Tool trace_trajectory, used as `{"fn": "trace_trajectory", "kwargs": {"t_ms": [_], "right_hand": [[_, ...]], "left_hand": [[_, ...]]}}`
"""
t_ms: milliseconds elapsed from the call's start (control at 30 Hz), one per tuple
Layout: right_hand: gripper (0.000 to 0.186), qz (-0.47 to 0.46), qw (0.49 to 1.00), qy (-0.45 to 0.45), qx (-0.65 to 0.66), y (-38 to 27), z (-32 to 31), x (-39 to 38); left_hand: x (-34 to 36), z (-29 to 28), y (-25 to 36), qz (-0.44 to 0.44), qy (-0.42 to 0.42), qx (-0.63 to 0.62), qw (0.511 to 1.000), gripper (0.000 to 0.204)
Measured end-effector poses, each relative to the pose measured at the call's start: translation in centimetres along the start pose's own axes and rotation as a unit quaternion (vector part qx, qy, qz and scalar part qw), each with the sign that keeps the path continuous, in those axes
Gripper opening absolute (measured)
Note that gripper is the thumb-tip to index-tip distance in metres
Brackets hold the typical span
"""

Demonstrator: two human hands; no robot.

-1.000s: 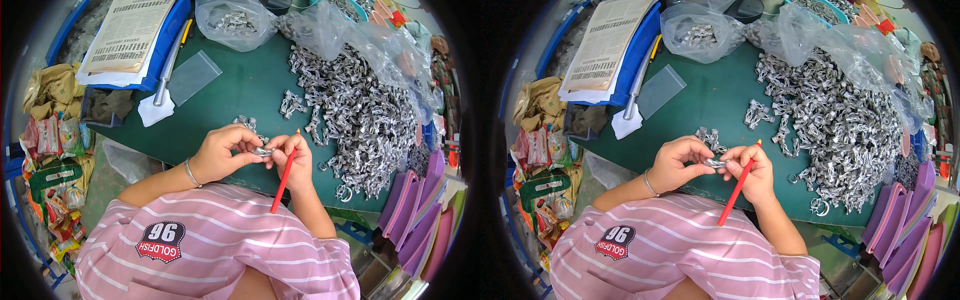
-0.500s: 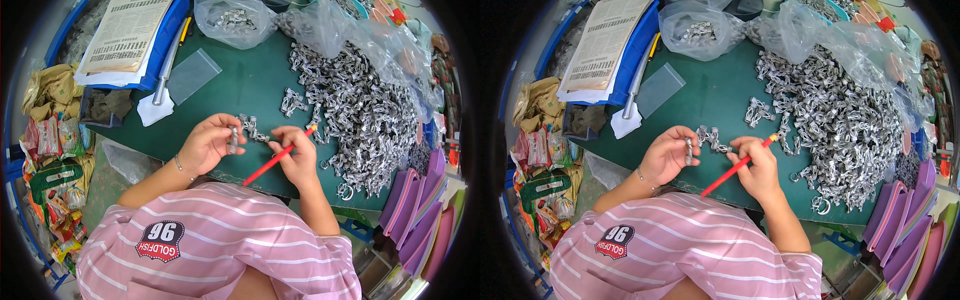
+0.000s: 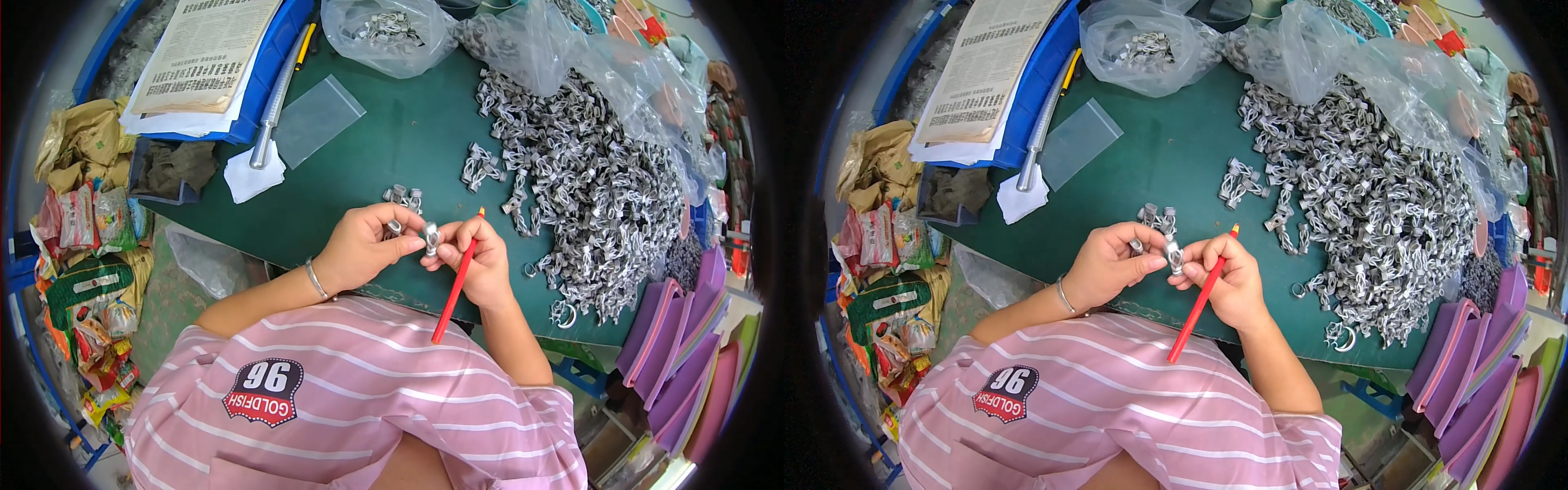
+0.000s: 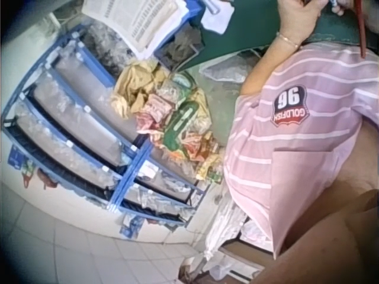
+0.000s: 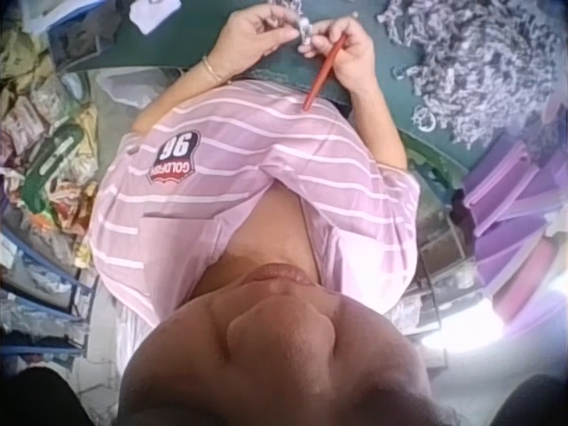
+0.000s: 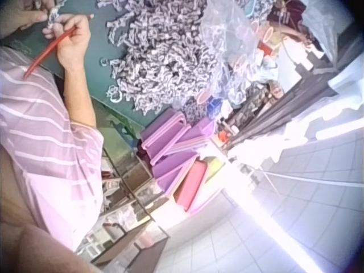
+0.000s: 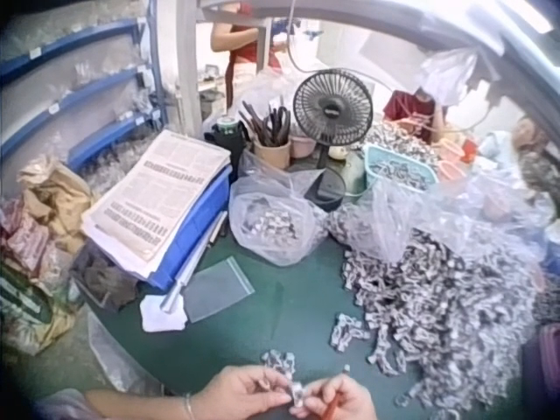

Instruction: The person sorts metal fasteners by hand at a workbench, uses a red tool to touch them, and then places the metal parts into plastic bags near a scale.

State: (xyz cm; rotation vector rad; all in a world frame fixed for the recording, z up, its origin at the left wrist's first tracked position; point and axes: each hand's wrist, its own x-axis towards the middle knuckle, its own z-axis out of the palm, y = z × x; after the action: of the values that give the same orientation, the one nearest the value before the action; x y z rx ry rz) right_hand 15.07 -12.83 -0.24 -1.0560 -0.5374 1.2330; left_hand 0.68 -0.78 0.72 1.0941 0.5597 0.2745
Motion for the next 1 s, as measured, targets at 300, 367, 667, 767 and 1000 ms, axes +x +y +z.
{"fn": "trace_trajectory", "kwargs": {"t_ms": [300, 367, 667, 767, 1000], "right_hand": [[0.027, -0.215, 0.941, 0.005, -0.262, 0.1, -0.1, -0.1], [0.026, -0.266, 0.895, -0.023, -0.356, -0.2, -0.1, 0.2], [0.026, -0.259, 0.939, 0.048, -0.22, -0.4, 0.7, 0.5], [0.028, -0.358, 0.86, 0.023, -0.364, -1.4, 1.7, 0.8], [0.026, -0.325, 0.899, 0.004, -0.293, -1.9, 2.3, 1.6]], "left_hand": [[0.0, 0.3, 0.2, 0.102, -0.013, 0.139, 0.985, 0.013], [0.0, 0.4, 0.2, 0.088, -0.005, 0.131, 0.987, 0.012], [0.5, 0.1, -0.5, 0.021, -0.016, -0.125, 0.992, 0.011], [0.5, -0.3, -0.8, -0.018, -0.043, -0.247, 0.968, 0.017], [0.3, -1.5, -1.2, -0.061, -0.07, -0.265, 0.96, 0.022]]}}
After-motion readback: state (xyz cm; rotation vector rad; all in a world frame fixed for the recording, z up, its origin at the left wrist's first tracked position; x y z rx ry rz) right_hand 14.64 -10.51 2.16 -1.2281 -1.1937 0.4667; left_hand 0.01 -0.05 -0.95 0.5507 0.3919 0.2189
